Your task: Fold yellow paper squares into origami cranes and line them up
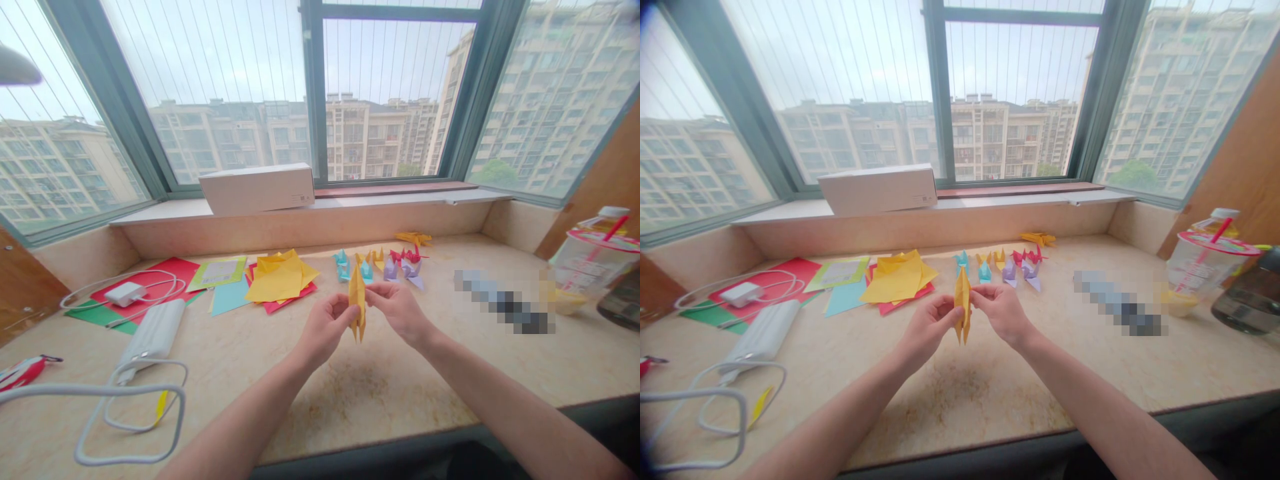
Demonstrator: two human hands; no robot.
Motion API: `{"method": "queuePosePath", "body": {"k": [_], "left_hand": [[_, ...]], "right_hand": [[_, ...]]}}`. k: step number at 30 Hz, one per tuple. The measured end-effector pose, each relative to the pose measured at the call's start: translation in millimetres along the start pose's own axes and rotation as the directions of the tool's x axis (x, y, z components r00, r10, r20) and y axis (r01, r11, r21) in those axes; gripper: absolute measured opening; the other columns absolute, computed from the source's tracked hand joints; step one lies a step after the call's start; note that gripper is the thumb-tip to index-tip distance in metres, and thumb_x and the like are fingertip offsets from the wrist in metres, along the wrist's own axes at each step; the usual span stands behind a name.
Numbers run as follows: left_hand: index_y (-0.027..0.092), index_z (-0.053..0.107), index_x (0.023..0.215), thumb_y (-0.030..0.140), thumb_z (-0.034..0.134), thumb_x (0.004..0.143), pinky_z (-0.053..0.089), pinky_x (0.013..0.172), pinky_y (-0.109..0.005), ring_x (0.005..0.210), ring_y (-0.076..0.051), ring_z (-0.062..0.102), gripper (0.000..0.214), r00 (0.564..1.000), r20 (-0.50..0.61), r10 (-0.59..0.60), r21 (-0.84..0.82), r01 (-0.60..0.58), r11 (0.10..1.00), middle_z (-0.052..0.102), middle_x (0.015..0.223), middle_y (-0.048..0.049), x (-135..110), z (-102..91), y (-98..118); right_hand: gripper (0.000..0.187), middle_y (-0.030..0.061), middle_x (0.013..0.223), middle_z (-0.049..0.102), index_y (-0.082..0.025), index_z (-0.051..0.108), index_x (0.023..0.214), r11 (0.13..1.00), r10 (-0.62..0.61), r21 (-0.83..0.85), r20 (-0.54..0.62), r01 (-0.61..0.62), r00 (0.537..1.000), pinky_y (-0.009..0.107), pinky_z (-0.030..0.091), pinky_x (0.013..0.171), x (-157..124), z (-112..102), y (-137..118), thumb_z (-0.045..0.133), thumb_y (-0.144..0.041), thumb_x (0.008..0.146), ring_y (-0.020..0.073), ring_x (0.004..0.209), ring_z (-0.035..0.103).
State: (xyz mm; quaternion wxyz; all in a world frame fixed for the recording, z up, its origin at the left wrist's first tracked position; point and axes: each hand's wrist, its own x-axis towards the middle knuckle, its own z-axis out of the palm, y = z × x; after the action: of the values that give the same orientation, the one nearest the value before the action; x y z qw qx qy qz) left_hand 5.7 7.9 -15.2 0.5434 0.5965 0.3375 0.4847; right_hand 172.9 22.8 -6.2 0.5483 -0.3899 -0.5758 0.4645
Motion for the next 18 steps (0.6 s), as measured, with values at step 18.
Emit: {"method": "queuePosePath", "body": {"k": [18], "left_hand": [[0.014,0.063,0.086,0.038,0.077,0.074,0.049,0.068,-0.027,0.073,-0.017,0.066,0.029,0.998,-0.051,-0.037,0.026,0.039,0.999,0.072,0.081,-0.0051,-0.2,1.8,0.9]], "right_hand": [[0.033,0.0042,0.073,0.072,-0.017,0.078,0.083,0.999,-0.034,-0.032,0.002,0.034,0.999,0.032,0.048,0.069,-3.1,3.4,1.7,0.074,-0.049,0.074,0.0174,0.068,0.059]]}}
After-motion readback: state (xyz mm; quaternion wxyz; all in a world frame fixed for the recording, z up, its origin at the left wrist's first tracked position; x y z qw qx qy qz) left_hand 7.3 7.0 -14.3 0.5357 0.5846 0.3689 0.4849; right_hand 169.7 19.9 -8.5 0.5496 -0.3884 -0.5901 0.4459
